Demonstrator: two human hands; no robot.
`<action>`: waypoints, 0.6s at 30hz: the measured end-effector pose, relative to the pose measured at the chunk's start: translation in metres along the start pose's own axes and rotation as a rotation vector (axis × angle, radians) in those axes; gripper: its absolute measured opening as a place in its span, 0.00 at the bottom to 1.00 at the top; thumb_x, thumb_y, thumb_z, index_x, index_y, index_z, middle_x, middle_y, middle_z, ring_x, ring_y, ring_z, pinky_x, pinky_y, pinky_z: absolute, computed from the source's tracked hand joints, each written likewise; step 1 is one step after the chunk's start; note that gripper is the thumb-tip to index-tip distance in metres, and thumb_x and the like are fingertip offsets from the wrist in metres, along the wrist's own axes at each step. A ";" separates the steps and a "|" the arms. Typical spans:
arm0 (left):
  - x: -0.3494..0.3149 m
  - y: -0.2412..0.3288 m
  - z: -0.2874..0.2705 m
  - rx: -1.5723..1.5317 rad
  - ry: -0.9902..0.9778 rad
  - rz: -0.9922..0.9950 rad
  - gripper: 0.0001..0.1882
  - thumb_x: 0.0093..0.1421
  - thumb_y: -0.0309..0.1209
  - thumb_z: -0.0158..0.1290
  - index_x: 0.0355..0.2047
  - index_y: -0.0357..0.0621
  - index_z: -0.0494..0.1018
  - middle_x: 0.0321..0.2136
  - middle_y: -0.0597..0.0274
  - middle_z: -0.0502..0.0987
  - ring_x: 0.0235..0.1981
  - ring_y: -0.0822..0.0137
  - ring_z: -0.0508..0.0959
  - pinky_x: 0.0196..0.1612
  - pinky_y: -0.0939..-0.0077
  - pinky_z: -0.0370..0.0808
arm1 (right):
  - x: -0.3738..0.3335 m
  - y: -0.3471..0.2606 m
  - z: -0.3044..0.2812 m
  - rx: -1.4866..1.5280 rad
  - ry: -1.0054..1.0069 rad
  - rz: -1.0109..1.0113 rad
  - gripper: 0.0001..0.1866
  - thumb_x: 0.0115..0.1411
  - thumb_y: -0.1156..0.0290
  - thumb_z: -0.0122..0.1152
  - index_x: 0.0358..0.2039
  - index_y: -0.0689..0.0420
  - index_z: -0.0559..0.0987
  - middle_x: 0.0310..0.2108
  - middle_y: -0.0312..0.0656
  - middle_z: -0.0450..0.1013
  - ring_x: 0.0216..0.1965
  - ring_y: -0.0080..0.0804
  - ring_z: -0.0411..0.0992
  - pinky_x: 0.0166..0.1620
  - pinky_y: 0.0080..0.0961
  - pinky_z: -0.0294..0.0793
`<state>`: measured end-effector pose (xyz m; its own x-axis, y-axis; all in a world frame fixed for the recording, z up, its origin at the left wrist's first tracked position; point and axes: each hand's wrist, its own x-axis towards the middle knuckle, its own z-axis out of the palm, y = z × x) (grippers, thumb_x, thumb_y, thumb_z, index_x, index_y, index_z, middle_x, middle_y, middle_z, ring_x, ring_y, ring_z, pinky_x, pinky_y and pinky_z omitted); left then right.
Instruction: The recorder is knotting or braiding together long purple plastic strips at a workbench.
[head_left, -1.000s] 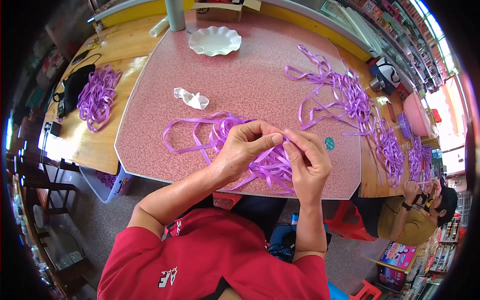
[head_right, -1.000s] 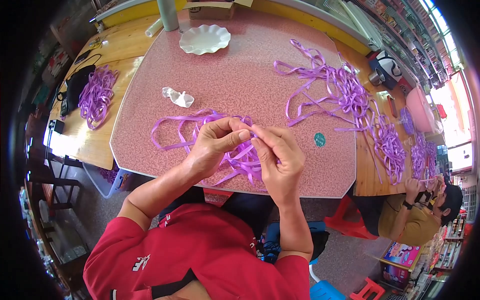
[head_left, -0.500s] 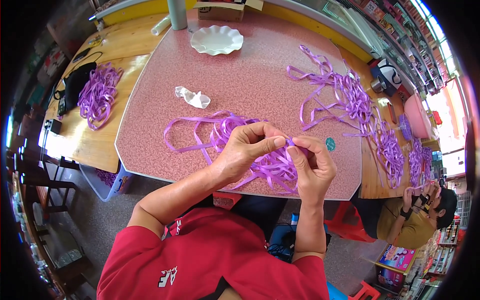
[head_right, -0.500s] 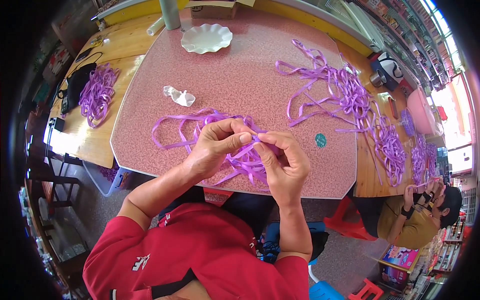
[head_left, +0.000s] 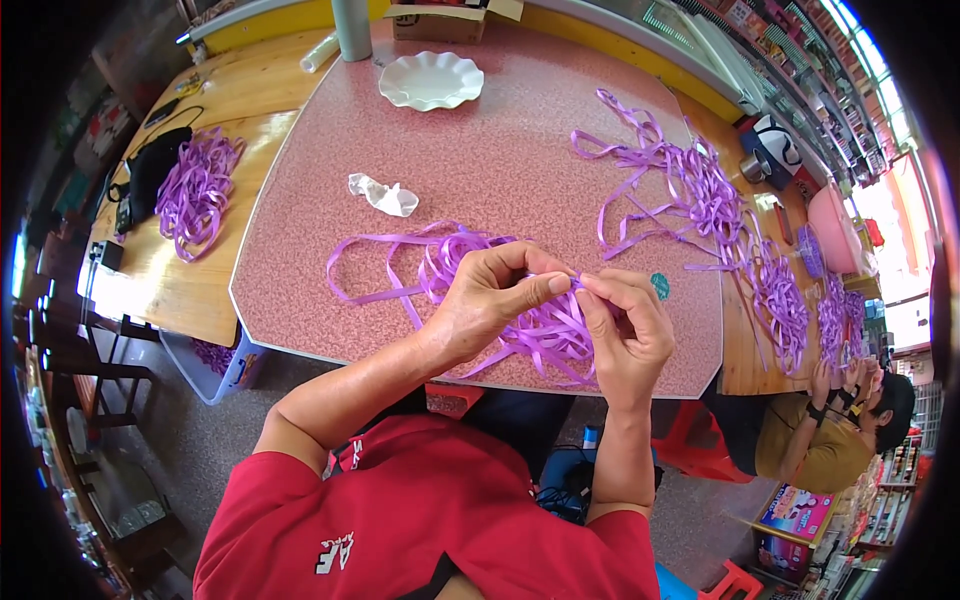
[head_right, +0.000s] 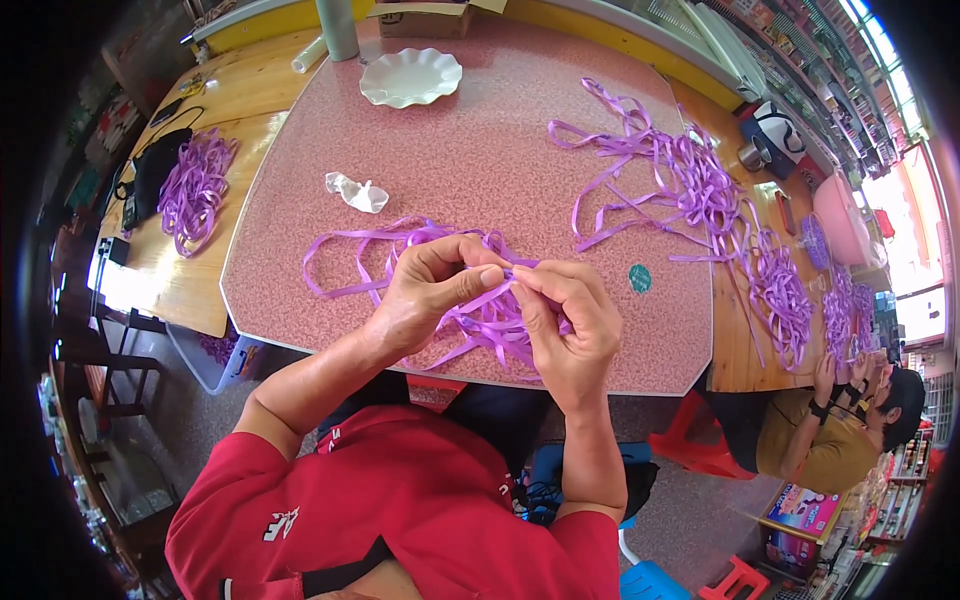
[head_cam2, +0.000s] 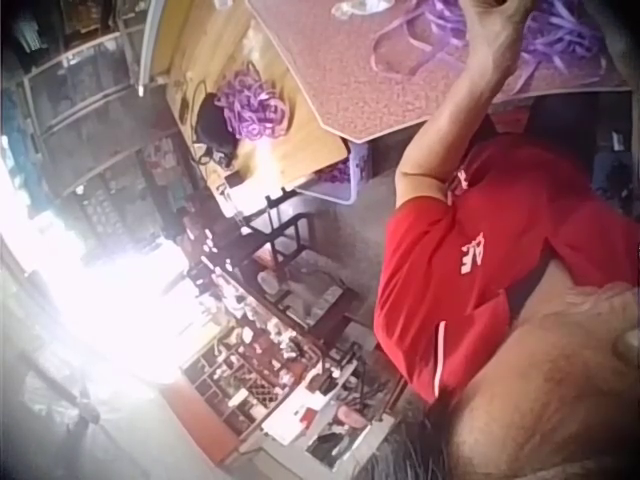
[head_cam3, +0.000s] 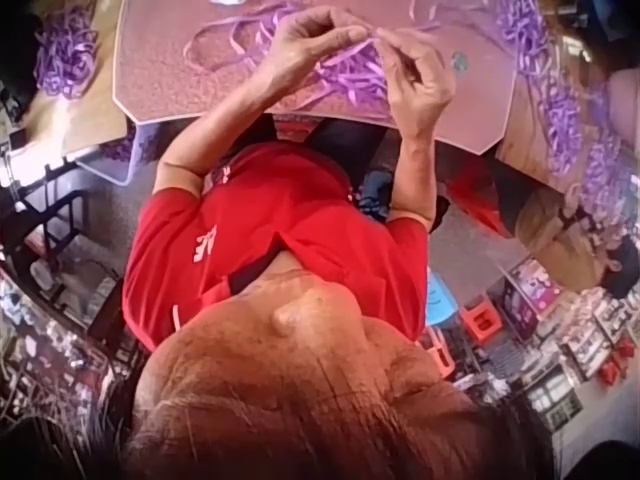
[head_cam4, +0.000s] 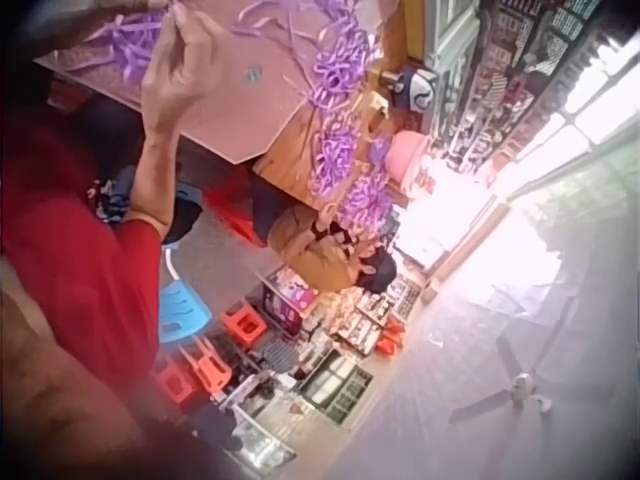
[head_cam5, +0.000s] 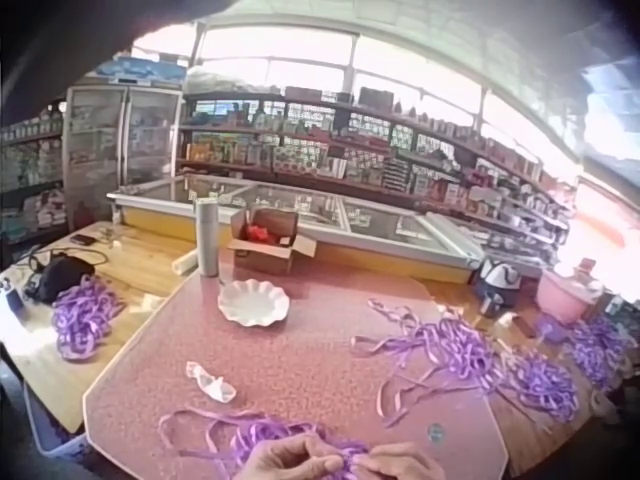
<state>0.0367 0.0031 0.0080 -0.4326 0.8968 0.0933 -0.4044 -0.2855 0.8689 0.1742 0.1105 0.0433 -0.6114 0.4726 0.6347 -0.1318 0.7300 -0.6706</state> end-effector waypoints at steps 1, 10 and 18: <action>0.000 0.000 0.000 0.006 -0.005 0.002 0.05 0.64 0.29 0.58 0.35 0.41 0.77 0.35 0.68 0.78 0.37 0.79 0.73 0.42 0.82 0.70 | -0.001 0.001 0.000 0.027 -0.006 0.029 0.09 0.55 0.83 0.67 0.37 0.60 0.82 0.34 0.41 0.77 0.33 0.26 0.75 0.34 0.20 0.73; -0.001 0.001 -0.002 0.064 -0.013 -0.022 0.05 0.64 0.29 0.58 0.36 0.41 0.77 0.35 0.68 0.78 0.37 0.79 0.73 0.42 0.82 0.70 | -0.001 0.006 -0.005 0.119 -0.078 0.062 0.07 0.58 0.83 0.66 0.37 0.63 0.81 0.37 0.38 0.75 0.34 0.19 0.71 0.35 0.14 0.70; -0.002 0.002 0.004 0.127 -0.019 0.012 0.05 0.64 0.29 0.58 0.35 0.41 0.76 0.32 0.72 0.75 0.37 0.81 0.72 0.41 0.82 0.70 | -0.007 0.011 0.003 0.231 -0.058 0.125 0.06 0.60 0.83 0.63 0.38 0.62 0.81 0.38 0.38 0.75 0.28 0.15 0.69 0.28 0.12 0.66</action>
<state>0.0397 0.0017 0.0111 -0.4211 0.9000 0.1122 -0.2933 -0.2522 0.9222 0.1747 0.1137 0.0301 -0.6772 0.5179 0.5227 -0.2227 0.5328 -0.8164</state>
